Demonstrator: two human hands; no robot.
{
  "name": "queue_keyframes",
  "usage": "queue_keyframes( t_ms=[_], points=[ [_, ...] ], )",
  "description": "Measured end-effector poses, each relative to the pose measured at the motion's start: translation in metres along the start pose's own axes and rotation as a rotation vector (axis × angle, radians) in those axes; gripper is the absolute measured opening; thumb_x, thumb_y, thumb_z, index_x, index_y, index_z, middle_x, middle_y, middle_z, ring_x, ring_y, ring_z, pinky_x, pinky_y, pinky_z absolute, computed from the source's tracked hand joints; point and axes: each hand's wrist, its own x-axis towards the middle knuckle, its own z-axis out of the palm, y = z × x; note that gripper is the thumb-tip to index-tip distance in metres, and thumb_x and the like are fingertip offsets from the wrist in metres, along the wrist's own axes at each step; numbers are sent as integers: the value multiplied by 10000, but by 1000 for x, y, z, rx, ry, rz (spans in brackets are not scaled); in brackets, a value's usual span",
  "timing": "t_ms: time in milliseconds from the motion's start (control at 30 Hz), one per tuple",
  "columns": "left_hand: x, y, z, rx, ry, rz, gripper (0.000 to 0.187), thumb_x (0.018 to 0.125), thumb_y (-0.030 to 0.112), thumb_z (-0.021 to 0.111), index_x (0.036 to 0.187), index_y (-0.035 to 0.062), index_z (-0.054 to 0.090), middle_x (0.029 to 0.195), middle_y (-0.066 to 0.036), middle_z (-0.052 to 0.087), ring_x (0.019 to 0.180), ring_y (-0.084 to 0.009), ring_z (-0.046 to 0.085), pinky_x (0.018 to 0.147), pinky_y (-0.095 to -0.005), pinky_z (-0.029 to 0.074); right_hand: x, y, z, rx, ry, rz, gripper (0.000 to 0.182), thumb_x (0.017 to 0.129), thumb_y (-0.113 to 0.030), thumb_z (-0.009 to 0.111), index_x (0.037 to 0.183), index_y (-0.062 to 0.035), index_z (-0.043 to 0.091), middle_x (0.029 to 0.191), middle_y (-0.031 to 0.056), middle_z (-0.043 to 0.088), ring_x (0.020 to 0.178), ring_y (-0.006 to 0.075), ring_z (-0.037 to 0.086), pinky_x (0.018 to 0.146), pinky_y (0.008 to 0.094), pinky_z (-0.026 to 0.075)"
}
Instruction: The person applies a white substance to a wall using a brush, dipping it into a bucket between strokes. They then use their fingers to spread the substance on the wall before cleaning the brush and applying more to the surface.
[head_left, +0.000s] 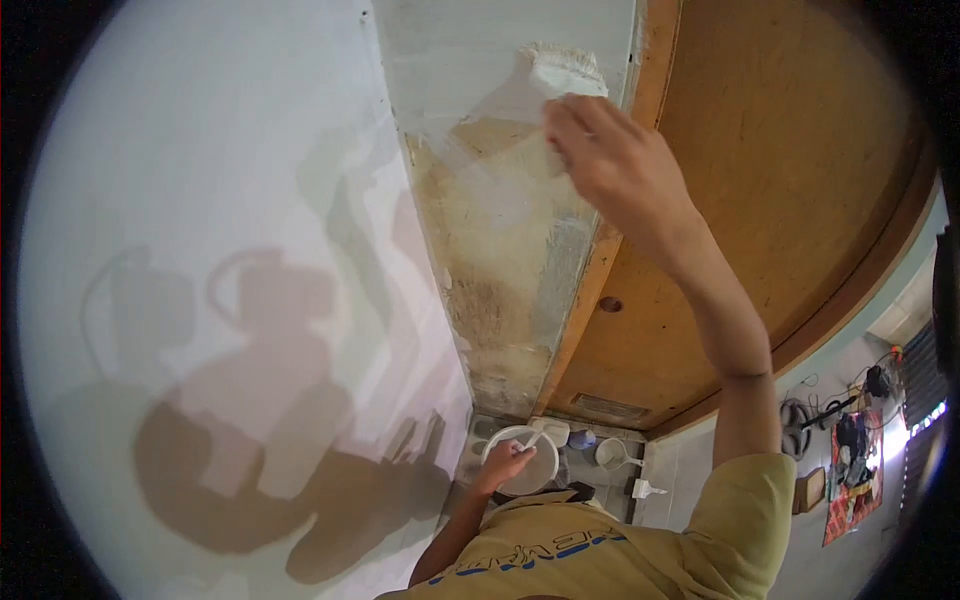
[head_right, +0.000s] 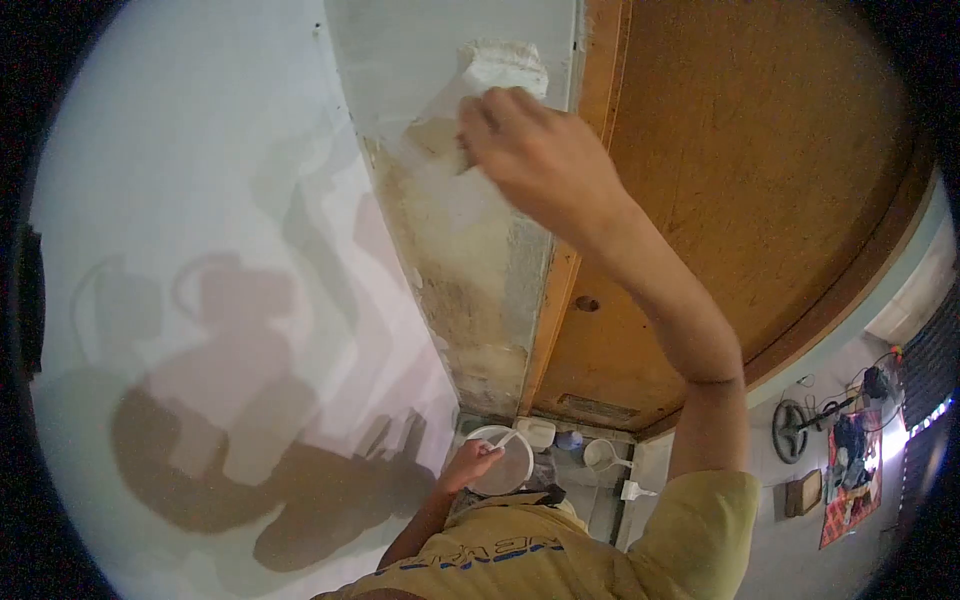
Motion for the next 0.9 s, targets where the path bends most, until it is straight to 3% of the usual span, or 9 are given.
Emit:
queue_keyframes(
  t_ms=[167,200,267,367,633,700,733,800,900],
  points=[
    [-1,-11,-2,-17,69,-92,493,795,462,680,743,-22,607,633,-133,605,607,-256,612,559,-382,449,-47,10,-15,267,366,297,194,827,9,657,1013,64,648,1025,182,667,918,212,676,715,302,575],
    [1,-16,-2,10,38,-135,492,792,465,681,748,-20,606,639,-134,608,619,-256,617,561,-384,451,-54,9,-16,268,370,290,194,827,9,657,1013,64,648,1025,182,667,918,212,676,715,302,575],
    [8,-26,0,29,43,-135,497,790,466,679,757,-24,604,649,-140,613,632,-260,624,571,-392,457,-63,7,-15,520,684,511,168,871,-4,635,1023,67,650,997,174,678,873,202,682,722,310,576],
    [2,-26,1,-2,69,-136,509,788,468,678,779,-35,600,673,-156,625,662,-279,640,596,-410,470,-55,-6,-18,619,846,644,156,898,-29,613,1006,79,648,948,152,682,801,198,685,718,296,570],
    [-16,-15,-9,17,120,-129,532,791,467,676,849,-57,605,712,-191,644,687,-327,647,626,-421,485,6,-43,30,1030,815,931,133,897,-31,612,943,89,645,837,99,658,741,175,684,641,251,535],
    [-21,-22,-6,-29,258,-51,489,812,447,674,685,-13,570,575,-67,540,509,-169,514,496,-361,397,26,-52,54,1110,764,988,134,893,-41,622,932,86,647,819,90,654,733,170,683,627,247,528],
    [-23,-19,-10,-33,271,-53,489,812,447,674,685,-13,570,575,-67,540,509,-169,514,496,-361,397,35,-56,71,1149,803,953,143,893,-49,623,933,86,647,801,85,655,723,166,683,622,241,525],
    [-28,-16,-17,53,201,-86,533,795,490,654,757,-40,614,689,-189,631,673,-336,633,611,-425,468,49,-59,93,1199,838,912,151,893,-56,625,934,87,647,782,79,656,712,162,683,618,235,521],
    [-29,-30,-16,11,201,-166,528,794,490,654,720,-32,613,686,-194,624,676,-338,629,609,-432,461,65,-62,115,1179,821,883,152,888,-57,626,935,86,648,757,82,655,694,161,682,617,239,526]
  ],
)
